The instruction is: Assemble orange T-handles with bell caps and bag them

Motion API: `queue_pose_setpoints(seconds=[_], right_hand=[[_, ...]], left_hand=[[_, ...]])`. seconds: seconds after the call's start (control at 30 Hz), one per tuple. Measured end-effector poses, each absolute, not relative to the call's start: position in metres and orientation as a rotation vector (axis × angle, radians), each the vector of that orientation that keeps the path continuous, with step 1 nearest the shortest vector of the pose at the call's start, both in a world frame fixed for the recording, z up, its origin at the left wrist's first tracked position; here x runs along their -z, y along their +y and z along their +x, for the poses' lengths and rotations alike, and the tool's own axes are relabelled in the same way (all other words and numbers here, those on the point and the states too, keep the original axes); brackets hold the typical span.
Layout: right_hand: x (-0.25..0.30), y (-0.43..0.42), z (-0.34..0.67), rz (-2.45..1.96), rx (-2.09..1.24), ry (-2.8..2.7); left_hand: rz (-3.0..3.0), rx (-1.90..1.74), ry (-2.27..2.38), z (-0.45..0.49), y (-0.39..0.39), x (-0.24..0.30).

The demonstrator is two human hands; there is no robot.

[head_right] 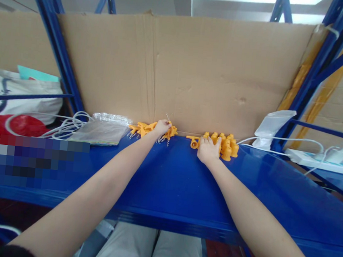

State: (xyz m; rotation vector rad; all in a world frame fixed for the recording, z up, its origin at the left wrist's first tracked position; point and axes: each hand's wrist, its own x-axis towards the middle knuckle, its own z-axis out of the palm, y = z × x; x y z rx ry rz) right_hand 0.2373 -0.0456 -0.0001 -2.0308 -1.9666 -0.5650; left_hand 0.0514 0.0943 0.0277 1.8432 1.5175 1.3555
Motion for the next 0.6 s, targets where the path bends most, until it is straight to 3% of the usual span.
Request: queue_pose_setpoints(seconds=[0.37,0.6], right_hand=[[-0.001,-0.046,0.237,-2.023,0.551,-1.97],[0.001,-0.044,0.239,-1.995,0.554,-1.963]], left_hand=[[1.405,-1.463,1.092,0.046,0.061,-0.055],[1.543,-1.301,1.074,0.02,0.023,-0.046]])
